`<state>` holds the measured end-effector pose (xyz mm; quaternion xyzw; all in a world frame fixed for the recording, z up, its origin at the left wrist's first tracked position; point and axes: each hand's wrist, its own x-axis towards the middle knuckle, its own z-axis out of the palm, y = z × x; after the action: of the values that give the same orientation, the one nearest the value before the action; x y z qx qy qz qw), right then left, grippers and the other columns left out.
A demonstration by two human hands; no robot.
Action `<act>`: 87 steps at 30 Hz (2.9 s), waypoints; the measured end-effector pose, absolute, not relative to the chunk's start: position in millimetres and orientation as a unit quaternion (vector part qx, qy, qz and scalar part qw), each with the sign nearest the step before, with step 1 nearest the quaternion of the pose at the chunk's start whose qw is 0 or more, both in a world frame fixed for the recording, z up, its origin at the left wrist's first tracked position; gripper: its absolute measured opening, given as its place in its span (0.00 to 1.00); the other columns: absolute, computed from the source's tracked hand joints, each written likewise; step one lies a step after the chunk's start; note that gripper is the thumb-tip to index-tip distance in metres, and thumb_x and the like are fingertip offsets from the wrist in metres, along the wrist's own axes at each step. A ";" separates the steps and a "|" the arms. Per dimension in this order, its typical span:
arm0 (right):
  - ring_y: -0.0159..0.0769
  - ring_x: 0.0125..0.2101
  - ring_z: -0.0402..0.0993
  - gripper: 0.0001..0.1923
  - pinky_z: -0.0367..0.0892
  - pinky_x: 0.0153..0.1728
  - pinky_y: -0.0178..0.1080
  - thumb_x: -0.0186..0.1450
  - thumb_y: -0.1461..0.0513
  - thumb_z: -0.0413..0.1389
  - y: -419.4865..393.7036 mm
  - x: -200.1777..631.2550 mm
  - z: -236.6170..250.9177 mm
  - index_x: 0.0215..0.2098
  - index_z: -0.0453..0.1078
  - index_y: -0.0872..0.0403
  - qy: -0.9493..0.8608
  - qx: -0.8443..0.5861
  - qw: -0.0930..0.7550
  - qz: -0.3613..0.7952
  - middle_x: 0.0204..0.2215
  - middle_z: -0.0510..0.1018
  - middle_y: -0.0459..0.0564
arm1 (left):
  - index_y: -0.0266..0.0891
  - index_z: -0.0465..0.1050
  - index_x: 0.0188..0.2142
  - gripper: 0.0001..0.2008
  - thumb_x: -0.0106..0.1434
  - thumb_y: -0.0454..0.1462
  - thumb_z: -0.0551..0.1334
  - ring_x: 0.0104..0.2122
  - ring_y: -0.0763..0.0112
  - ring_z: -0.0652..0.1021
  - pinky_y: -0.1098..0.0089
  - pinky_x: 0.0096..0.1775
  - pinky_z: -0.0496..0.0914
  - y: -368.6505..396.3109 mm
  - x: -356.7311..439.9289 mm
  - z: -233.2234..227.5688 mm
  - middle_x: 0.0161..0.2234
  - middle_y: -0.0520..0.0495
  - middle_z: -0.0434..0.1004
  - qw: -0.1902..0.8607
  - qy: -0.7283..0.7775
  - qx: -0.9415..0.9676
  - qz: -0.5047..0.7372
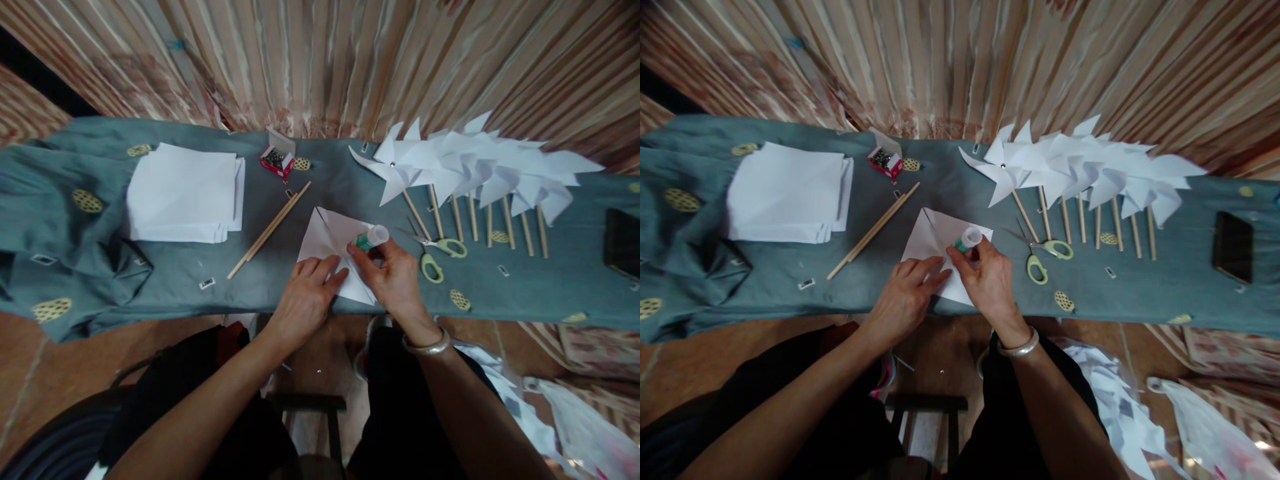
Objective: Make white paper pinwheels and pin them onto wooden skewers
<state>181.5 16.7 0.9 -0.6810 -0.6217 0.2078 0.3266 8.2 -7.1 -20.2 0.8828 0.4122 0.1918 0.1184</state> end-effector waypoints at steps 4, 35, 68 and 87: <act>0.36 0.23 0.74 0.18 0.64 0.28 0.37 0.62 0.47 0.57 19.8 179.3 1.0 0.30 0.72 0.53 -0.626 -0.685 0.324 0.185 0.23 0.79 0.47 | 0.38 0.72 0.52 0.16 0.70 0.33 0.51 0.46 0.58 0.69 0.58 0.46 0.66 -5.9 9.5 -16.3 0.52 0.40 0.73 0.132 0.416 0.883 0.173; 0.38 0.24 0.74 0.16 0.65 0.28 0.39 0.63 0.49 0.57 22.4 169.5 2.6 0.30 0.70 0.53 -0.661 -0.663 0.308 0.171 0.23 0.78 0.47 | 0.32 0.71 0.49 0.15 0.69 0.30 0.49 0.46 0.57 0.69 0.58 0.48 0.69 -4.1 8.5 -12.3 0.50 0.37 0.72 0.161 0.435 0.871 0.161; 0.46 0.37 0.75 0.15 0.69 0.38 0.45 0.69 0.51 0.51 20.4 181.7 12.2 0.41 0.71 0.52 -0.767 -0.564 0.231 0.201 0.35 0.79 0.56 | 0.34 0.70 0.49 0.13 0.70 0.34 0.50 0.44 0.58 0.69 0.59 0.45 0.69 0.0 6.9 -18.3 0.49 0.38 0.71 0.137 0.434 0.871 0.183; 0.34 0.30 0.76 0.14 0.73 0.34 0.41 0.62 0.49 0.59 29.1 203.6 -17.4 0.34 0.71 0.51 -0.529 -0.583 0.449 0.423 0.30 0.78 0.45 | 0.32 0.71 0.48 0.13 0.67 0.31 0.53 0.46 0.56 0.68 0.58 0.46 0.68 -0.2 5.9 -14.9 0.51 0.36 0.71 0.137 0.433 0.875 0.170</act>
<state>203.6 29.1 -17.4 -0.5830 -0.5287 0.4232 0.4488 5.9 -0.2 -14.9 0.8746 0.4329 0.1704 0.1368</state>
